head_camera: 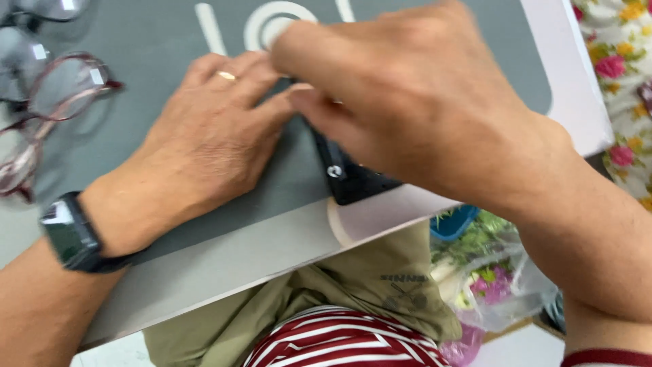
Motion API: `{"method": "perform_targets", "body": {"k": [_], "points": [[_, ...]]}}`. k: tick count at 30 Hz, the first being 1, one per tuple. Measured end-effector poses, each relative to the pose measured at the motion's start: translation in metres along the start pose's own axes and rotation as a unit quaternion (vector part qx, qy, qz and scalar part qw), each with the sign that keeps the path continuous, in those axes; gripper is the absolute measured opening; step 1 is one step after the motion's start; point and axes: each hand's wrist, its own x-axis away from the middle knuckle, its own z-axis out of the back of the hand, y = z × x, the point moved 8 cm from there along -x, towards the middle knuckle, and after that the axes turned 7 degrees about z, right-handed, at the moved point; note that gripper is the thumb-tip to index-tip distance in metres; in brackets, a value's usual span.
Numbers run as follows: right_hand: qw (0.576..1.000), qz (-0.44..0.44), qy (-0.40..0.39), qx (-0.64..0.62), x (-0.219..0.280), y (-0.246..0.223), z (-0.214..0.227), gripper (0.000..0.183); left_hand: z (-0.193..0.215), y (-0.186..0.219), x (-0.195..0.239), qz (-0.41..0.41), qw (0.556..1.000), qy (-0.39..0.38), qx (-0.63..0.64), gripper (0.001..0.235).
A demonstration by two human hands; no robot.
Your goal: The person uses a small brush to clean the back of a black smartphone that is lying on a table. They carefully brush around the camera lens, the battery compartment, and the SIM card slot area.
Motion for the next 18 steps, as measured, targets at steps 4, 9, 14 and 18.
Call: {"method": "perform_targets", "body": {"k": [4,9,14,18], "points": [[0.997,-0.036,-0.004,0.066,0.007,0.007,-0.003,0.028,0.006,0.001,-0.003,0.008,1.000,-0.003,0.020,0.047],[0.999,-0.021,-0.023,-0.016,-0.012,-0.002,0.004,0.028,0.004,-0.003,0.004,0.012,0.999,0.028,0.019,0.041],[0.998,-0.020,-0.049,-0.040,-0.015,0.001,0.002,0.018,0.004,-0.003,0.007,0.009,0.999,0.045,-0.004,0.047],[0.996,-0.038,-0.073,-0.013,-0.016,0.006,-0.001,0.013,0.002,-0.005,0.007,0.015,0.999,0.047,-0.014,0.043]]}}
